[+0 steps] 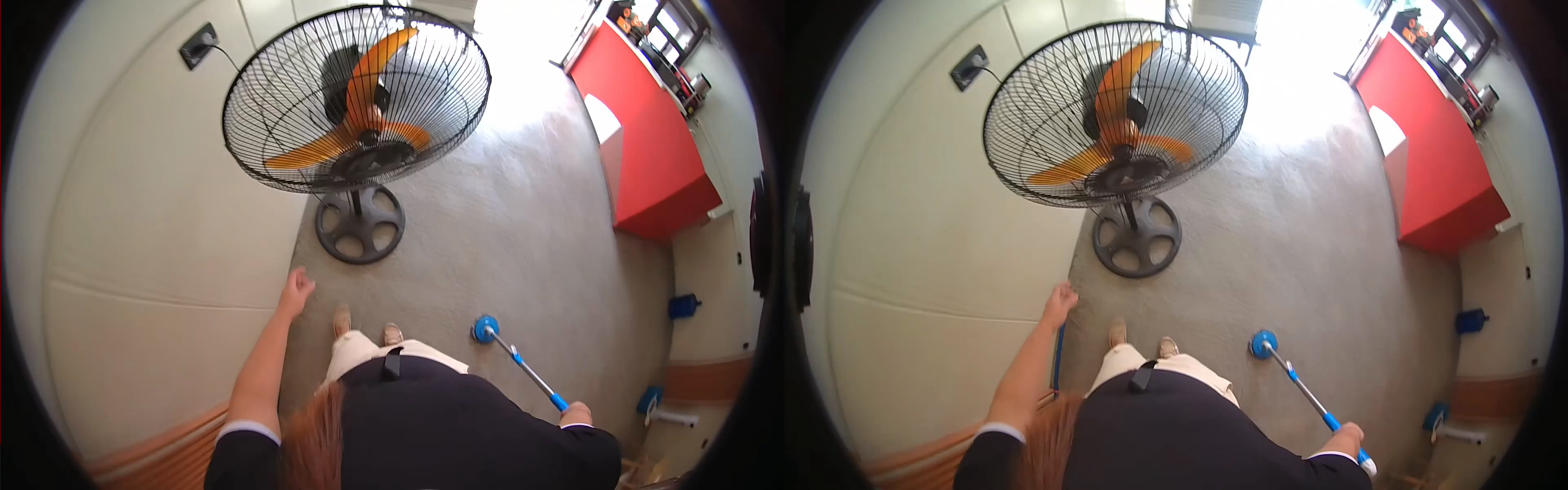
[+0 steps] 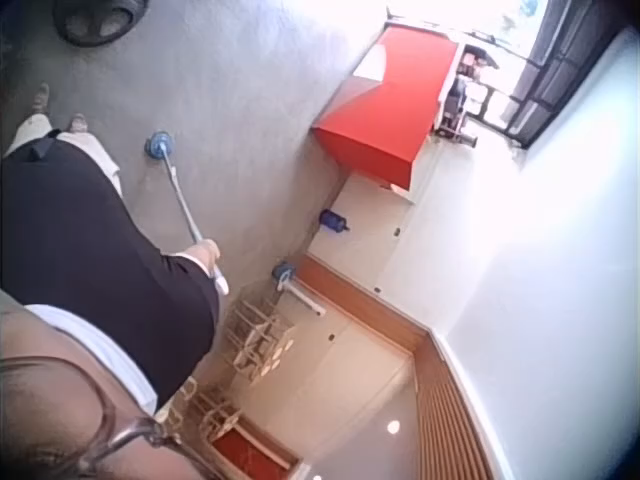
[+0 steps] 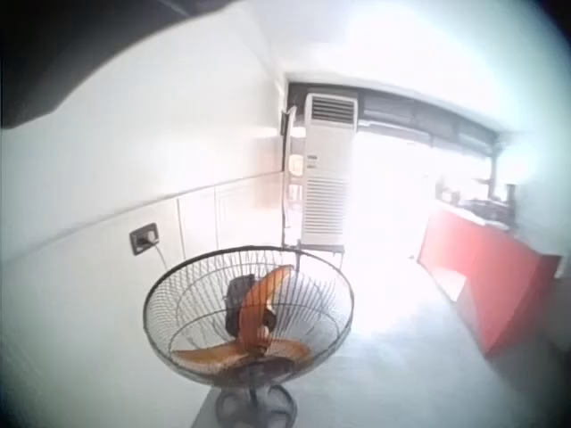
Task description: Mopping the floor in a restaurant dining area.
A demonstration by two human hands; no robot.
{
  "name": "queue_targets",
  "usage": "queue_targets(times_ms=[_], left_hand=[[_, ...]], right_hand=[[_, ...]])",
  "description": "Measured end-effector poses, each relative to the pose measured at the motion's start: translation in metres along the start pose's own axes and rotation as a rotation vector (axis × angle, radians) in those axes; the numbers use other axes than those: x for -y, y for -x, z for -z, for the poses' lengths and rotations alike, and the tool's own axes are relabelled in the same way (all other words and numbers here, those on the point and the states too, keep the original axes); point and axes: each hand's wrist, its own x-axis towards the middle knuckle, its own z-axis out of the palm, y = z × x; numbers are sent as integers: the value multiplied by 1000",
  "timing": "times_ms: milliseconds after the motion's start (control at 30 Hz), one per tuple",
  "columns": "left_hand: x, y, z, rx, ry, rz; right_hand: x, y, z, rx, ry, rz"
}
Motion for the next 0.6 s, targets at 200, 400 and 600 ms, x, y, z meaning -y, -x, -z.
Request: queue_targets(times_ms=[200, 400, 600], left_hand=[[8, -185, -18, 1, -328, -207], [26, -297, -74, 85, -1017, -108], [44, -351, -118, 218, -1147, -180]], right_hand=[[84, 164, -46, 356, -449, -115], [147, 321, -117, 330, -692, 31], [174, 346, -162, 357, -786, -46]])
